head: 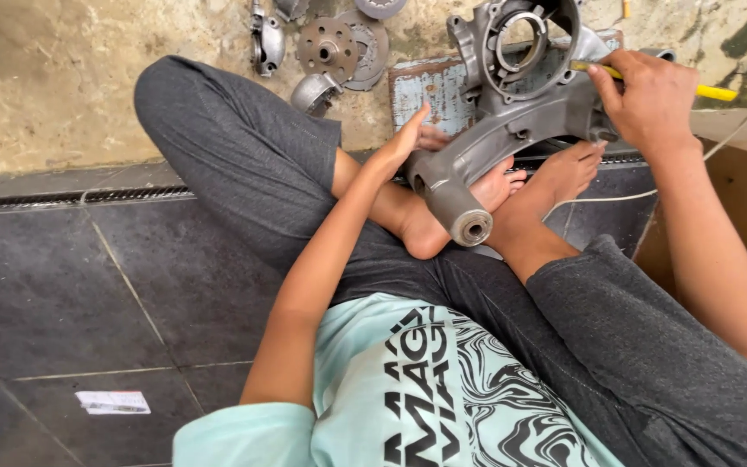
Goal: Cleaning the interior of a motorcycle engine casing using a small brush while sitting on the floor.
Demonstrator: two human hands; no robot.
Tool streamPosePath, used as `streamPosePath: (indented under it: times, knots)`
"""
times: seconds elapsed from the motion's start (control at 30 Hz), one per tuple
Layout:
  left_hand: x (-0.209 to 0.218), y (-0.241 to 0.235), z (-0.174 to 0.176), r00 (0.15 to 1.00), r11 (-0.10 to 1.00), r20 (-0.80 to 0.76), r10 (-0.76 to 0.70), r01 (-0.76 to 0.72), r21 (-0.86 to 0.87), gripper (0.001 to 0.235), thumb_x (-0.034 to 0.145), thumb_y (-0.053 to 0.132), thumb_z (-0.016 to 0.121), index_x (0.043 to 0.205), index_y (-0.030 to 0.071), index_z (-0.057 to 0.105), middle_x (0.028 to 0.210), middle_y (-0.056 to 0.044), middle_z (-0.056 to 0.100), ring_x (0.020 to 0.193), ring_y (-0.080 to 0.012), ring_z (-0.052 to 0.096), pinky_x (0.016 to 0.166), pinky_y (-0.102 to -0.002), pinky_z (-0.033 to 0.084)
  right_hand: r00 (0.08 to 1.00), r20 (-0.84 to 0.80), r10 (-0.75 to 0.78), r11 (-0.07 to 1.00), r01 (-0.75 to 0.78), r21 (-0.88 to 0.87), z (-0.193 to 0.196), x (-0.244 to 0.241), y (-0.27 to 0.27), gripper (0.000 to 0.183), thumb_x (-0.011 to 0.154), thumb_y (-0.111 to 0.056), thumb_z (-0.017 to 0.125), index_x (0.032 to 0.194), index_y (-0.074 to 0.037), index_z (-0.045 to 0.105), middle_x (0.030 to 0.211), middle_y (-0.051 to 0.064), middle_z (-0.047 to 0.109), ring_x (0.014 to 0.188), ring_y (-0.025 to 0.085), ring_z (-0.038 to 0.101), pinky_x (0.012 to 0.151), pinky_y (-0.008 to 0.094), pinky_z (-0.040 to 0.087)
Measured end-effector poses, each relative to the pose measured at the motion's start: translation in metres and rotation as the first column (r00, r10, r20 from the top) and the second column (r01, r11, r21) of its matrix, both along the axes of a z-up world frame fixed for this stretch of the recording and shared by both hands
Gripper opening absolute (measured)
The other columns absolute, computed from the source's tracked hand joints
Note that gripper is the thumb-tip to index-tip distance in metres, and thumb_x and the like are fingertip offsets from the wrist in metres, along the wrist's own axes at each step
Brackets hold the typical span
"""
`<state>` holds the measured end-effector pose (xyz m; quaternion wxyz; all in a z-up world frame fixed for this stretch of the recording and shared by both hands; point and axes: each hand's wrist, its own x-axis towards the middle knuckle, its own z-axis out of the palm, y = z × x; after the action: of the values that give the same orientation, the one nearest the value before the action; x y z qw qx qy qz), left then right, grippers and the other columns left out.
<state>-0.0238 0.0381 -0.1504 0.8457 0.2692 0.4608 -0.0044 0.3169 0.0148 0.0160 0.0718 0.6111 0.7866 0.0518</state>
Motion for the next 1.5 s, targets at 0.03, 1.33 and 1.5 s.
streamPosePath:
  times: [0.03, 1.33, 1.5]
  knots:
    - [0.001, 0.005, -0.012, 0.998, 0.997, 0.035, 0.060, -0.059, -0.043, 0.109, 0.074, 0.081, 0.022, 0.121, -0.002, 0.073, 0.115, -0.023, 0.077, 0.101, -0.0335, 0.077, 0.101, -0.039, 0.052, 0.999, 0.030, -0.013, 1.000, 0.013, -0.003, -0.002, 0.000, -0.001, 0.026, 0.126, -0.039, 0.073, 0.110, -0.021, 0.080, 0.088, -0.006, 0.073, 0.070, 0.016, 0.066, 0.065, 0.028, 0.044]
    - [-0.086, 0.114, -0.153, 0.510, 0.384, -0.774, 0.375, 0.674, 0.630, 0.026, 0.087, -0.006, 0.066, 0.111, 0.004, 0.066, 0.119, -0.014, 0.061, 0.088, -0.0274, 0.071, 0.074, -0.041, 0.063, 0.989, -0.137, -0.063, 0.995, 0.073, 0.067, 0.002, -0.012, 0.005, 0.023, 0.115, -0.030, 0.070, 0.101, -0.013, 0.076, 0.084, -0.003, 0.069, 0.066, 0.017, 0.061, 0.063, 0.031, 0.040]
    - [-0.048, 0.108, -0.070, 0.630, 0.161, -0.615, 0.473, 0.625, 0.764, 0.030, 0.082, -0.013, 0.071, 0.110, -0.007, 0.068, 0.111, -0.018, 0.062, 0.083, -0.0258, 0.069, 0.075, -0.032, 0.066, 0.989, -0.140, -0.046, 0.994, 0.059, 0.092, 0.001, -0.012, 0.004, 0.023, 0.115, -0.030, 0.070, 0.102, -0.013, 0.077, 0.087, -0.003, 0.070, 0.068, 0.018, 0.062, 0.063, 0.031, 0.040]
